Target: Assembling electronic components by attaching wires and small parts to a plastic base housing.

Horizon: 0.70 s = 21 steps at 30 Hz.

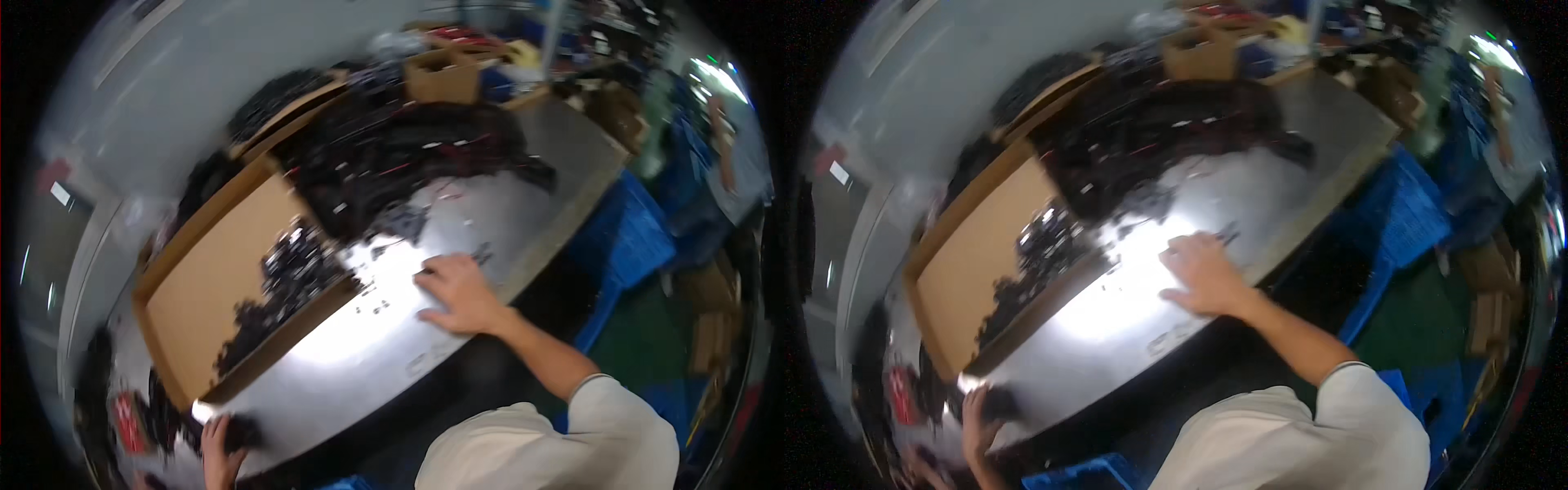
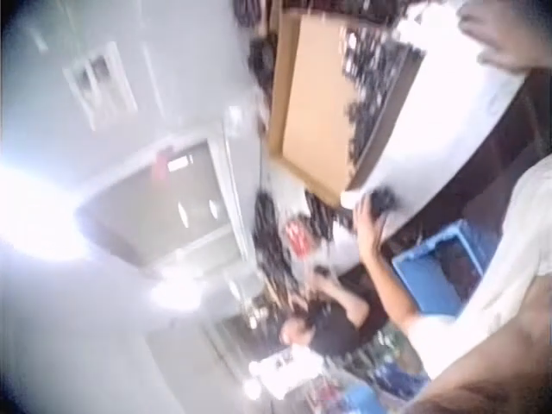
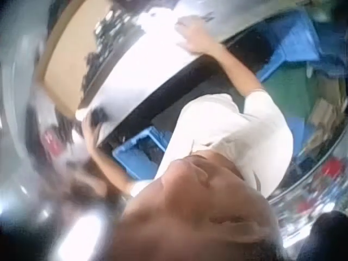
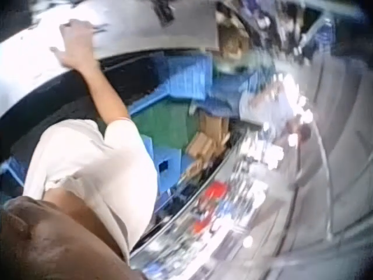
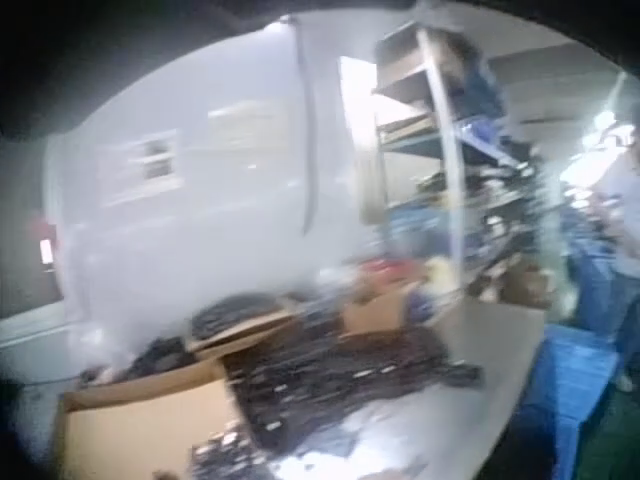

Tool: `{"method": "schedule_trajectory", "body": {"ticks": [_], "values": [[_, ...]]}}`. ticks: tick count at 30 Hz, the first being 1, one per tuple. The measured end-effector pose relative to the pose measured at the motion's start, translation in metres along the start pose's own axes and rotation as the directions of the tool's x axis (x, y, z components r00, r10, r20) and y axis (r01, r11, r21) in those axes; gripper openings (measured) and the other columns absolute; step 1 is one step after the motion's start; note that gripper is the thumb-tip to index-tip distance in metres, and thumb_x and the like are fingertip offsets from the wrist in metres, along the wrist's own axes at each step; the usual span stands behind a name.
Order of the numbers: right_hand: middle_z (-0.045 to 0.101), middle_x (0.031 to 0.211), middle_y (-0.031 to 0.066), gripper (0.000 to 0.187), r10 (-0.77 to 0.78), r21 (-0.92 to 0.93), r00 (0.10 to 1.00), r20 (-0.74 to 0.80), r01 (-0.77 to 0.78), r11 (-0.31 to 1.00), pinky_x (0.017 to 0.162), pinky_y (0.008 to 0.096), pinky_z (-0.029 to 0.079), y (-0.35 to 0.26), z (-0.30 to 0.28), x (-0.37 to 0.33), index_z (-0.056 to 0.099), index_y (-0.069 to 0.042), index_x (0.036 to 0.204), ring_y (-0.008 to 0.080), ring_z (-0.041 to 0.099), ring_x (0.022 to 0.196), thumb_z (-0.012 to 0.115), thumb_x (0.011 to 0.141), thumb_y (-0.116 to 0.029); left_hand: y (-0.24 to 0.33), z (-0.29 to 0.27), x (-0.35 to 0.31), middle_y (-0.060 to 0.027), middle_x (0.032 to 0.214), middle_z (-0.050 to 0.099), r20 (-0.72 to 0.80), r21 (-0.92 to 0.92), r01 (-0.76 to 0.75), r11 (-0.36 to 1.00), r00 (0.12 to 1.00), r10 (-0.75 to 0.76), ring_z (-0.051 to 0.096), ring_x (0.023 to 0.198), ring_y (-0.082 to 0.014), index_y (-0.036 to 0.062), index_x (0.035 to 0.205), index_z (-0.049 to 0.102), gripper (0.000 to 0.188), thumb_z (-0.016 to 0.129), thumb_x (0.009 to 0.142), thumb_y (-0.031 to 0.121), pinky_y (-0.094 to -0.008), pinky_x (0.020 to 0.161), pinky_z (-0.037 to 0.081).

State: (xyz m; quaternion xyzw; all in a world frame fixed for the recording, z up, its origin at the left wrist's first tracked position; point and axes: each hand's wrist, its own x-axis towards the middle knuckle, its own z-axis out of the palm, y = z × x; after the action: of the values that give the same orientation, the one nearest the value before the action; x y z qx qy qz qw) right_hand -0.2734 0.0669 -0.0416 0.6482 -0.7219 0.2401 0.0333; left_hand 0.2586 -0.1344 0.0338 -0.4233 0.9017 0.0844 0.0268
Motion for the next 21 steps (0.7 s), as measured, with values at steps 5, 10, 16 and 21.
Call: {"method": "schedule_trajectory", "body": {"ticks": [5, 10, 16, 21], "values": [[0.056, 0.128, 0.0161, 0.060, 0.000, 0.043, 0.996, -0.092, 0.004, 0.999, 0.108, 0.0480, 0.034, 0.011, 0.003, -0.012, 0.060, -0.007, 0.127, 0.0323, 0.051, 0.122, 0.071, 0.083, -0.046, -0.053, 0.009, 0.032, -0.0179, 0.136, 0.056, -0.049, 0.319, -0.189, 0.929, 0.975, 0.216, 0.049, 0.124, -0.0473, 0.0171, 0.132, 0.061, 0.059, 0.071, 0.074, 0.010, -0.0527, 0.110, 0.038], [0.055, 0.131, 0.0157, 0.060, -0.007, 0.085, 0.998, -0.066, 0.013, 0.996, 0.109, 0.0485, 0.032, 0.009, -0.002, -0.011, 0.060, -0.007, 0.128, 0.0325, 0.049, 0.124, 0.071, 0.083, -0.046, -0.076, -0.022, 0.044, -0.0195, 0.128, 0.059, -0.055, 0.313, 0.138, 0.940, 0.990, -0.127, 0.054, 0.116, -0.0461, 0.0146, 0.127, 0.064, 0.051, 0.070, 0.076, 0.012, -0.0515, 0.102, 0.044], [0.055, 0.133, 0.0162, 0.062, -0.006, 0.075, 0.998, -0.065, 0.011, 0.997, 0.107, 0.0503, 0.034, 0.017, -0.007, -0.014, 0.060, -0.006, 0.128, 0.0326, 0.049, 0.124, 0.068, 0.085, -0.050, 0.125, -0.077, 0.171, -0.0189, 0.142, 0.051, -0.167, 0.083, -0.133, 0.988, 0.975, 0.145, 0.052, 0.124, -0.0428, 0.0090, 0.133, 0.058, 0.055, 0.069, 0.079, 0.000, -0.0462, 0.105, 0.044], [0.057, 0.133, 0.0169, 0.061, -0.007, 0.115, 0.999, -0.044, 0.012, 0.993, 0.105, 0.0507, 0.037, 0.022, 0.008, -0.012, 0.061, -0.006, 0.128, 0.0317, 0.052, 0.123, 0.066, 0.086, -0.050, 0.270, -0.057, 0.287, -0.0156, 0.144, 0.050, -0.056, -0.038, -0.434, 0.900, 0.900, 0.432, 0.048, 0.130, -0.0407, 0.0127, 0.136, 0.056, 0.056, 0.068, 0.082, 0.005, -0.0460, 0.107, 0.042]]}}
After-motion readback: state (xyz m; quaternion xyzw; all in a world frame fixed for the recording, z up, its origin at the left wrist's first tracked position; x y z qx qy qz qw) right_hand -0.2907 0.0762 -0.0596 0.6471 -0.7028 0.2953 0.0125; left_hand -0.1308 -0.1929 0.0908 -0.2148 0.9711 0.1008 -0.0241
